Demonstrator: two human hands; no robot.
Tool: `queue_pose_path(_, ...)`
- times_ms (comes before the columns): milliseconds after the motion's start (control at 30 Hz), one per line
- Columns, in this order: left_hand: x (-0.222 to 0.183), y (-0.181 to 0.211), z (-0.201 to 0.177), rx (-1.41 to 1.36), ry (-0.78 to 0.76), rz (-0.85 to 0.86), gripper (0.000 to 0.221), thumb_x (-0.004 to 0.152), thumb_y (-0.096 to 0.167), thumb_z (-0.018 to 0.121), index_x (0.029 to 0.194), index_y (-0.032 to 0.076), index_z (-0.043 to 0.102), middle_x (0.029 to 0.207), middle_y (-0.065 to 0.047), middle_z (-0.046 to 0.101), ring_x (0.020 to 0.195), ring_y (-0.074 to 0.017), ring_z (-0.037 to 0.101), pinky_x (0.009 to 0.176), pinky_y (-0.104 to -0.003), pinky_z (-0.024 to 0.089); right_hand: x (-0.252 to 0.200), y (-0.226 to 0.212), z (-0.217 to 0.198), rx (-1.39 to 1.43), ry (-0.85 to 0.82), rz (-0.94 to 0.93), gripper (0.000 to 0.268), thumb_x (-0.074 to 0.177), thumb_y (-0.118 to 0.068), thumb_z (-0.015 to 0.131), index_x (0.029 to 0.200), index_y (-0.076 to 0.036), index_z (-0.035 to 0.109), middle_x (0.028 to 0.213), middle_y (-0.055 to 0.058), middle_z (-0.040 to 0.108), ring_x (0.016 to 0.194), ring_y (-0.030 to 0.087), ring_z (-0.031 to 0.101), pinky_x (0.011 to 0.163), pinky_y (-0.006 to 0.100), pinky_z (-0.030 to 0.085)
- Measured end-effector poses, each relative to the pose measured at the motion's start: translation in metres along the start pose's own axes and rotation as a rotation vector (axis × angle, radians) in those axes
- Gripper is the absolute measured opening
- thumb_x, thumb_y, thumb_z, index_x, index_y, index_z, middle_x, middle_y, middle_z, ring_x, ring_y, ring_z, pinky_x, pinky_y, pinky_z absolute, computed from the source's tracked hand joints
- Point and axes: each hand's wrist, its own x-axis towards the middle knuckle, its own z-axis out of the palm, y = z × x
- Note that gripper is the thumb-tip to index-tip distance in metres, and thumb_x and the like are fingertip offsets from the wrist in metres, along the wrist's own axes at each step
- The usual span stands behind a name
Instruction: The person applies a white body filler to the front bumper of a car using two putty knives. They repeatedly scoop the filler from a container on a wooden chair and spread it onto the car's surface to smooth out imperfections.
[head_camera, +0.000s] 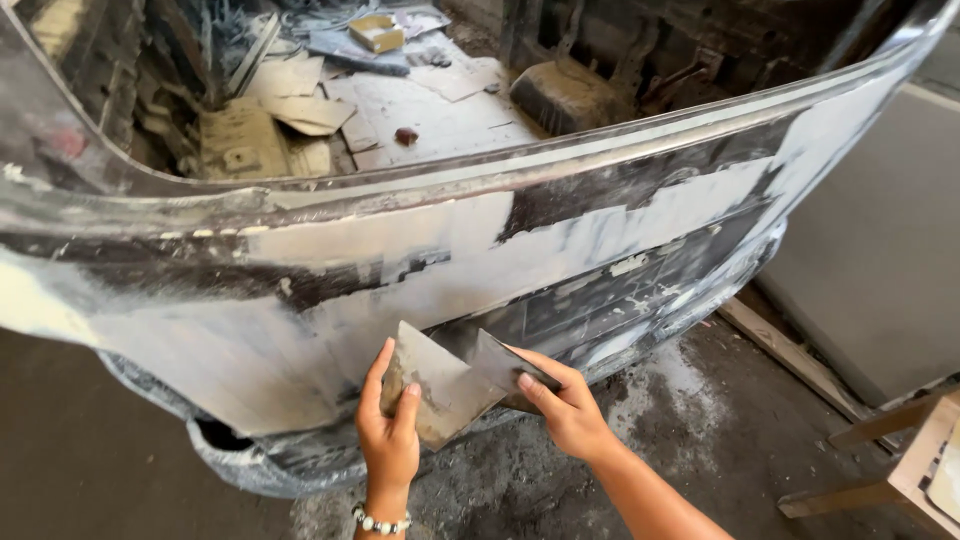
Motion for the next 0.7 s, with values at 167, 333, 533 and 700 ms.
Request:
queue_pose_path(167,-0.005,0.016,0.005,0.011,-0.005,0.100,0.055,0.094,-0.003,0.059,0.148,0.003,0.052,0.126,-0.004,0.070,0.093,-0.0046,0.063,0.081,-0.021,0.053,-0.021,0.032,-0.002,-0.022,0.050,0.076,0.045,0.103,-0.014,0.059,0.143,0.004,0.058,0.129,0.010,0.068,0.117,0.016,0.060,0.103,0.034,0.048)
queue_pose_path(333,-0.011,0.002,0.002,0.004,-0.008,-0.017,0.058,0.096,-0.003,0.062,0.153,0.004,0.055,0.112,-0.009,0.072,0.080,-0.0079,0.058,0.068,-0.024,0.048,-0.032,0.033,-0.004,-0.038,0.070,0.138,0.046,0.101,-0.017,0.060,0.142,0.003,0.058,0.129,0.010,0.070,0.118,0.018,0.062,0.102,0.035,0.049)
queue_pose_path(533,-0.014,0.020,0.004,0.026,0.037,0.089,0.054,0.094,-0.002,0.061,0.148,0.002,0.053,0.128,-0.006,0.070,0.100,-0.0085,0.067,0.085,-0.024,0.056,-0.050,0.040,0.001,-0.150,-0.056,0.249,0.046,0.100,-0.017,0.059,0.143,-0.001,0.059,0.127,0.010,0.073,0.114,0.018,0.066,0.099,0.035,0.053)
queue_pose_path(700,-0.017,0.025,-0.006,0.046,0.082,0.121,0.052,0.095,-0.002,0.060,0.147,0.002,0.054,0.133,-0.009,0.068,0.108,-0.0112,0.067,0.091,-0.027,0.056,-0.057,0.068,-0.010,-0.136,-0.069,0.357,0.042,0.098,-0.016,0.061,0.136,0.001,0.063,0.119,0.009,0.074,0.108,0.017,0.069,0.096,0.034,0.055)
